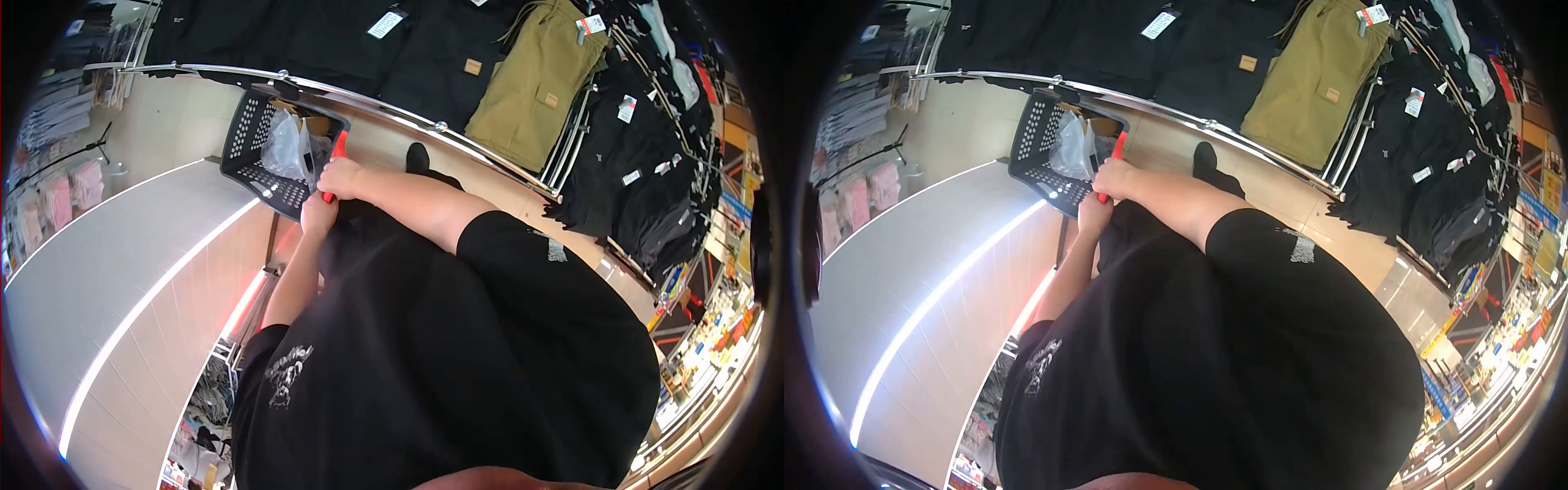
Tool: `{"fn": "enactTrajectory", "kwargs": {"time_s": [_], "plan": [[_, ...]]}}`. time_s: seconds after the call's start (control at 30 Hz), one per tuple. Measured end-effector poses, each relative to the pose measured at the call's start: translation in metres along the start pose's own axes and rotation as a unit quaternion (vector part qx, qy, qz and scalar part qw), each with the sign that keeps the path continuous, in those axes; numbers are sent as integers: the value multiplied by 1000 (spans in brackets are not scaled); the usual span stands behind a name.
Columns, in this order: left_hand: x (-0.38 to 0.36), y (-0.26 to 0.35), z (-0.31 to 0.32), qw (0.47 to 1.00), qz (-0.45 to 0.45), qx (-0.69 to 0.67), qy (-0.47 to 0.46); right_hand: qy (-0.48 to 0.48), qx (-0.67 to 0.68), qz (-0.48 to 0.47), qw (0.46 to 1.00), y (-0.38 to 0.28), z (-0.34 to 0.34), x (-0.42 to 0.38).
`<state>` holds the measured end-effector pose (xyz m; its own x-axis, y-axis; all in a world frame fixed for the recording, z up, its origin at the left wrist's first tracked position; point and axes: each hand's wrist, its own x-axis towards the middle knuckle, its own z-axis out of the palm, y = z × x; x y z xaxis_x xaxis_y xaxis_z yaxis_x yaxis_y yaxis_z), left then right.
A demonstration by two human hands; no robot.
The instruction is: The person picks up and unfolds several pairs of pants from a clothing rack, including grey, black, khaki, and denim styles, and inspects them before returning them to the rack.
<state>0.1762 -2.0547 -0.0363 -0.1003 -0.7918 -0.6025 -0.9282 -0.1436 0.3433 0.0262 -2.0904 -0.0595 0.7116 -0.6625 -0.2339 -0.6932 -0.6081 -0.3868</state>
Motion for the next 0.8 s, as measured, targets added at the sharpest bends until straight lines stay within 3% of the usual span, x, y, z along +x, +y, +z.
{"fn": "enactTrajectory", "kwargs": {"time_s": [0.1,0.2,0.33,0.5,0.73,0.8], "plan": [[-24,10,44,999,-30,9,15,-20,3,-4,1000,-4,21,-40],[-39,9,86,999,9,39,-15,-56,-3,10,998,-13,57,-69],[-75,37,111,997,-29,67,-35,-43,5,0,999,-21,67,-121],[-111,55,150,997,20,69,-17,-80,-9,30,996,-36,72,-179],[-199,89,212,998,57,28,-3,124,58,55,989,-72,105,-309],[-222,93,235,998,56,33,-4,130,69,51,988,-84,125,-341]]}}
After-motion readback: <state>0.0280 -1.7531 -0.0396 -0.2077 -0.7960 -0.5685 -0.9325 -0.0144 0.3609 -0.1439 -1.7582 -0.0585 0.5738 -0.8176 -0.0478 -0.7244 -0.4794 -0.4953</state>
